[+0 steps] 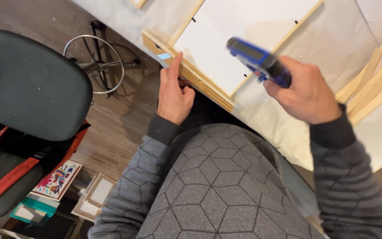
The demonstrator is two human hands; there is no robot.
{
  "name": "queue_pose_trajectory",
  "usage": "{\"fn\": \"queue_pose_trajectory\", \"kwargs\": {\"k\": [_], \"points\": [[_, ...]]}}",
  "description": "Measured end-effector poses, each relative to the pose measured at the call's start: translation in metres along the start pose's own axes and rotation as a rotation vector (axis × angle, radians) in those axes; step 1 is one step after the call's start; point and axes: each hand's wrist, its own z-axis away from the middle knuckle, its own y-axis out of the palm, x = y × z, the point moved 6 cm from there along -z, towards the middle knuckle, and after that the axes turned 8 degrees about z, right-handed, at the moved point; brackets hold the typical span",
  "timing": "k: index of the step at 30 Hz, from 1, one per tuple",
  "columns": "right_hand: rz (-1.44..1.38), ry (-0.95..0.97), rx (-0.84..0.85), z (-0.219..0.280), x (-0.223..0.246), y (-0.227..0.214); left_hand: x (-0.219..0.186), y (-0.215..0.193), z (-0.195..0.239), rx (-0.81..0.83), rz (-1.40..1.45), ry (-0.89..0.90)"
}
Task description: Assembling wooden picture frames by securing components with a staple gun.
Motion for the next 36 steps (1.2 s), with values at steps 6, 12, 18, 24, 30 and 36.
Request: {"fn": "queue_pose_trajectory", "kwargs": {"k": [6, 12, 18, 24, 30, 36], "points": [[0.609, -0.431, 0.068, -0.057, 0.048, 0.000, -0.026, -0.023, -0.022, -0.017, -0.649, 0.242], [0.980, -0.685, 0.189, -0.107, 0.085, 0.031, -0.029, -0.031, -0.035, 0.043, -0.690, 0.754], [1.010, -0.749, 0.343, -0.131, 0.090, 0.055, -0.024, -0.032, -0.042, 0.126, -0.629, 0.813], [1.022, -0.826, 0.371, -0.139, 0.088, 0.065, -0.023, -0.032, -0.043, 0.123, -0.631, 0.819], [0.907, -0.764, 0.451, -0.149, 0.065, 0.081, -0.023, -0.031, -0.043, 0.112, -0.655, 0.811], [0.858, -0.743, 0.440, -0.147, 0.063, 0.079, -0.021, -0.028, -0.042, 0.094, -0.700, 0.820]]}}
